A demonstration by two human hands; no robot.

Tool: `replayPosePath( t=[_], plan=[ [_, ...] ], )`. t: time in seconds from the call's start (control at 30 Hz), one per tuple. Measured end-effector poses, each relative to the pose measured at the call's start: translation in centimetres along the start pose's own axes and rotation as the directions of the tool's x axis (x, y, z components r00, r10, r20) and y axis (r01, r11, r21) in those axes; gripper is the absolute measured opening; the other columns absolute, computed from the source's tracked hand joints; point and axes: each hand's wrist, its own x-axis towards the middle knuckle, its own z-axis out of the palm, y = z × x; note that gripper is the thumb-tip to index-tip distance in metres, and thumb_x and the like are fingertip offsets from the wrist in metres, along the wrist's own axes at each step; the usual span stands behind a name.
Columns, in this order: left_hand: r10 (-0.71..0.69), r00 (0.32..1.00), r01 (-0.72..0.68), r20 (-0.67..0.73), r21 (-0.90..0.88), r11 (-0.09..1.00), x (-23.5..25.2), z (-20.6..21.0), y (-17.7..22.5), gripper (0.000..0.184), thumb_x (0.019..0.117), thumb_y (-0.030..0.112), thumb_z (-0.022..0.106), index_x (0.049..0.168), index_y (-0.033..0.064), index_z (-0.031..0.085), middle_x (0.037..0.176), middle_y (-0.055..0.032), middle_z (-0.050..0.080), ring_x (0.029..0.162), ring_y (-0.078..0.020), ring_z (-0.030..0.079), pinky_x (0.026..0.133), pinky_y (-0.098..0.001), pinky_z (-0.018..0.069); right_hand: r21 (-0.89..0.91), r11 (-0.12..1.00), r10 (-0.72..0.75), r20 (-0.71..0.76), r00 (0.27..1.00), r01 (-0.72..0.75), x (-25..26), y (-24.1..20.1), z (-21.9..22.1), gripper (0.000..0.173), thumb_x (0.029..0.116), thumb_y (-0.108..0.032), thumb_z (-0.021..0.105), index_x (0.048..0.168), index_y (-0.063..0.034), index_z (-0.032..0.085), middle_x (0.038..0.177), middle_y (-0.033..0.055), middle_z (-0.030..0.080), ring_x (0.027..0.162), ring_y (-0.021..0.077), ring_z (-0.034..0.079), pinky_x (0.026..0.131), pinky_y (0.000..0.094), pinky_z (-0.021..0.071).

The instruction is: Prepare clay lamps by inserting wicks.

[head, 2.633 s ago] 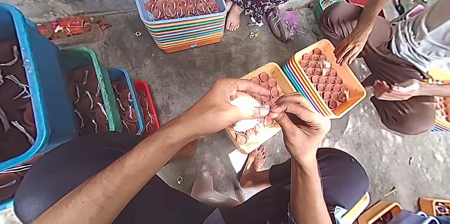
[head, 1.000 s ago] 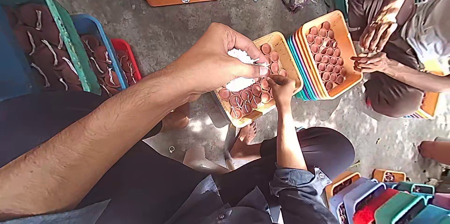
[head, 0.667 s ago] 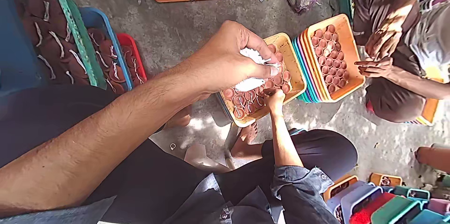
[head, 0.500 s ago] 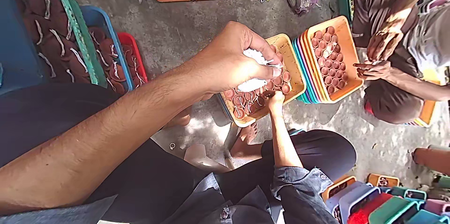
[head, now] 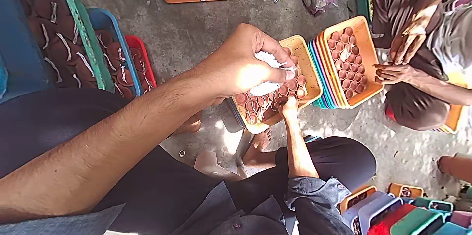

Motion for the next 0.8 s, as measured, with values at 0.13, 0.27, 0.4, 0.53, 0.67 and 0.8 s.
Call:
replayPosePath(
  t=[0.13, 0.27, 0.4, 0.53, 0.67, 0.8],
  plan=[
    [-0.028, 1.000, 0.029, -0.004, 0.007, 1.000, -0.4, 0.2, -0.1, 0.009, 0.0912, 0.016, 0.077, 0.098, 0.0107, 0.079, 0.085, -0.0039, 0.075, 0.066, -0.0124, 0.071, 0.052, -0.0214, 0.0565, -0.037, 0.998, 0.058, 0.098, 0.993, -0.055, 0.3, -0.2, -0.9, 0.028, 0.0833, -0.016, 0.085, 0.104, -0.0003, 0.075, 0.109, 0.0251, 0.071, 0.107, 0.0438, 0.066, 0.095, 0.0642, 0.0502],
    [-0.016, 0.999, 0.016, 0.042, -0.005, 1.000, 1.0, -0.4, -0.2, 0.013, 0.0901, 0.012, 0.079, 0.102, 0.0080, 0.079, 0.096, -0.0028, 0.077, 0.085, -0.0097, 0.073, 0.072, -0.0242, 0.0625, -0.076, 0.995, 0.074, 0.073, 0.995, -0.068, 0.2, -0.6, -2.9, 0.033, 0.0827, -0.017, 0.084, 0.111, -0.0029, 0.074, 0.112, 0.0246, 0.071, 0.110, 0.0432, 0.066, 0.096, 0.0645, 0.0499],
    [0.047, 0.997, -0.043, 0.055, -0.056, 0.998, 1.5, -0.3, -0.5, 0.013, 0.0904, 0.009, 0.078, 0.103, 0.0064, 0.079, 0.096, -0.0050, 0.077, 0.084, -0.0133, 0.074, 0.074, -0.0275, 0.0635, 0.355, 0.917, -0.164, -0.083, 0.983, 0.183, -0.5, -3.2, -7.2, 0.028, 0.0820, -0.008, 0.081, 0.110, -0.0065, 0.077, 0.104, 0.0114, 0.075, 0.096, 0.0233, 0.071, 0.087, 0.0452, 0.0576],
    [0.073, 0.996, -0.066, 0.061, -0.104, 0.992, 1.2, 0.1, -0.3, 0.013, 0.0921, 0.008, 0.076, 0.104, 0.0058, 0.078, 0.096, -0.0089, 0.077, 0.082, -0.0190, 0.074, 0.071, -0.0310, 0.0638, 0.870, 0.362, -0.411, -0.174, 0.895, 0.335, -4.1, -8.2, -11.5, 0.025, 0.0862, -0.002, 0.078, 0.111, -0.0026, 0.076, 0.100, 0.0087, 0.075, 0.087, 0.0147, 0.071, 0.080, 0.0299, 0.0613],
    [0.073, 0.994, -0.065, 0.079, -0.103, 0.993, 1.5, 0.3, -0.4, 0.016, 0.0910, 0.007, 0.077, 0.107, 0.0051, 0.078, 0.095, -0.0101, 0.077, 0.083, -0.0193, 0.074, 0.073, -0.0304, 0.0638, 0.875, 0.066, -0.529, -0.376, 0.760, 0.479, -7.1, -11.0, -13.2, 0.024, 0.0886, -0.005, 0.079, 0.112, -0.0025, 0.076, 0.102, 0.0077, 0.075, 0.090, 0.0132, 0.072, 0.084, 0.0296, 0.0621],
    [0.041, 0.996, -0.034, 0.082, -0.089, 0.995, 1.6, 0.5, -0.4, 0.016, 0.0924, 0.008, 0.076, 0.108, 0.0055, 0.078, 0.095, -0.0097, 0.076, 0.084, -0.0186, 0.074, 0.074, -0.0293, 0.0634, 0.783, 0.020, -0.508, -0.528, 0.681, 0.622, -8.3, -11.9, -13.3, 0.021, 0.0886, -0.003, 0.079, 0.109, -0.0011, 0.076, 0.103, 0.0085, 0.074, 0.090, 0.0147, 0.071, 0.082, 0.0307, 0.0629]
  ],
)
